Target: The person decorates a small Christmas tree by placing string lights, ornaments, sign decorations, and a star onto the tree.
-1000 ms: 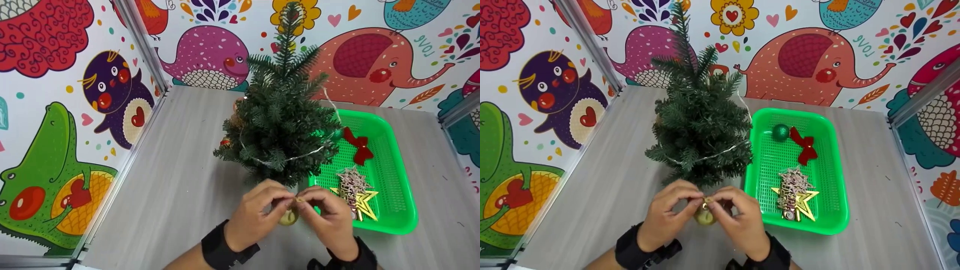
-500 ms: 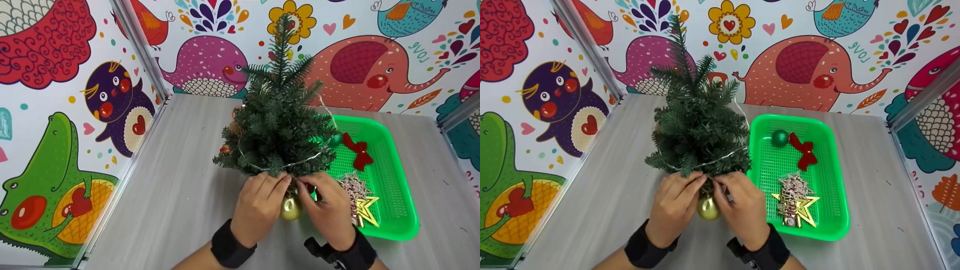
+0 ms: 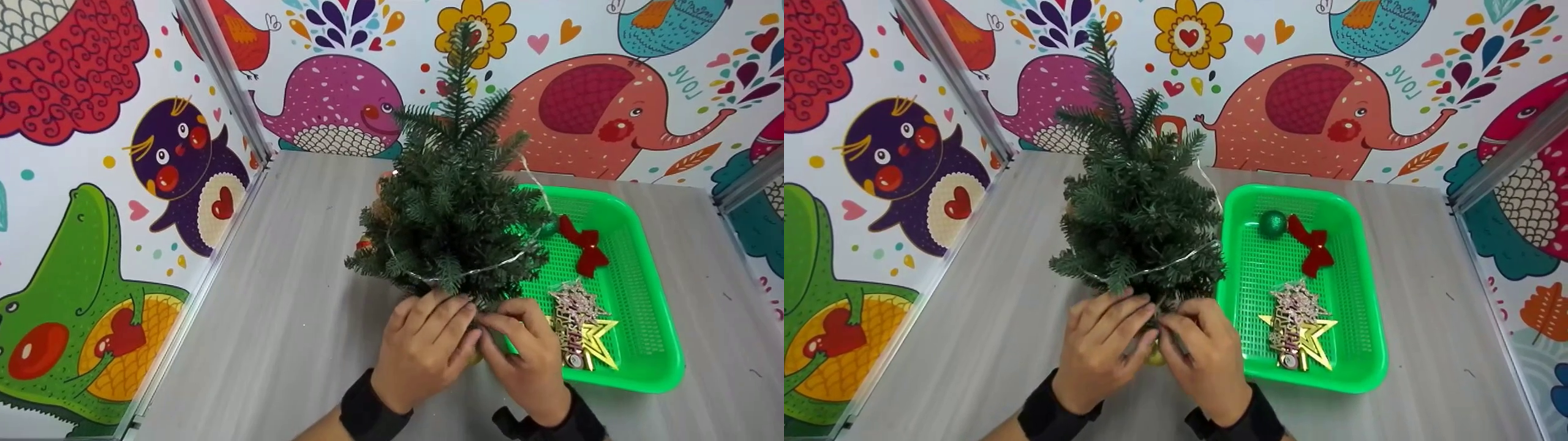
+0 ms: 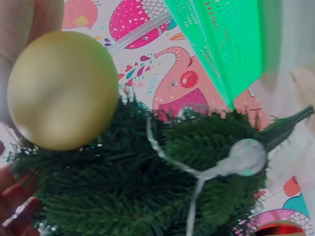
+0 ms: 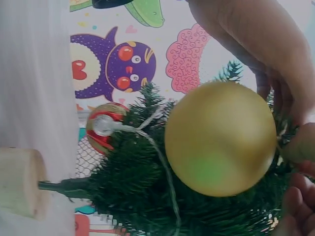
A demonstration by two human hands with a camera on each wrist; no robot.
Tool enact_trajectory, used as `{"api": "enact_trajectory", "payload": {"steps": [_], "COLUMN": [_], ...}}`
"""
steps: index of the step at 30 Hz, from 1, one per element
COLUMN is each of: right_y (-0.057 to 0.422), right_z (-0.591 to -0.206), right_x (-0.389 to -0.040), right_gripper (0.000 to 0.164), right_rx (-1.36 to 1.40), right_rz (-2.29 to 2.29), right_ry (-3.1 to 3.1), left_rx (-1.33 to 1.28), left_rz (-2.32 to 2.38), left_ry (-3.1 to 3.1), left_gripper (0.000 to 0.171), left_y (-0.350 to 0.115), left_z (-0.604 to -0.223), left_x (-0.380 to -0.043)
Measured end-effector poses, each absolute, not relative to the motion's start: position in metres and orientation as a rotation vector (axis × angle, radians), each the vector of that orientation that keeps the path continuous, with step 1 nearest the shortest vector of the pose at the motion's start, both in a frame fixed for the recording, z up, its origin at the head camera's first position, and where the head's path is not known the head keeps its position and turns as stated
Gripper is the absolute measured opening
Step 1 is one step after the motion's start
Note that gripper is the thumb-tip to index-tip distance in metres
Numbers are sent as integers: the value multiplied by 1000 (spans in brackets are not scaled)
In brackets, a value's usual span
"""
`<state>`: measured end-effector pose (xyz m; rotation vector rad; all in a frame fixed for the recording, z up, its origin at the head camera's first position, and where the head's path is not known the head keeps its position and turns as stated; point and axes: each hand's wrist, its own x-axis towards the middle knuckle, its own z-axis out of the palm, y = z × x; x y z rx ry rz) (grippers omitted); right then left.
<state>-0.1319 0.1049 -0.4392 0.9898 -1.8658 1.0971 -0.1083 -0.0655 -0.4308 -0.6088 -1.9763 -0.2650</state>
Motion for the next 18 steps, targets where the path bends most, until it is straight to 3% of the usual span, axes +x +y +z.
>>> {"api": "enact_trajectory", "payload": {"steps": [8, 13, 18], "right_y": [107, 104, 108], "right_z": [-459, -444, -424], "right_x": [-128, -126, -129], "right_gripper": [12, 20, 25], "right_rx": [950, 920, 906], "right_rz": [1068, 1058, 1094], "right_ry": [-1893, -1864, -1756], "left_rx": [-642, -655, -694], "left_rz": [-263, -283, -307], "left_ry": [-1929, -1899, -1745], "left_gripper": [29, 27, 16], "left_y": [-67, -68, -71], "left_z": [-436, -434, -429], "left_x": [-108, -109, -110]}}
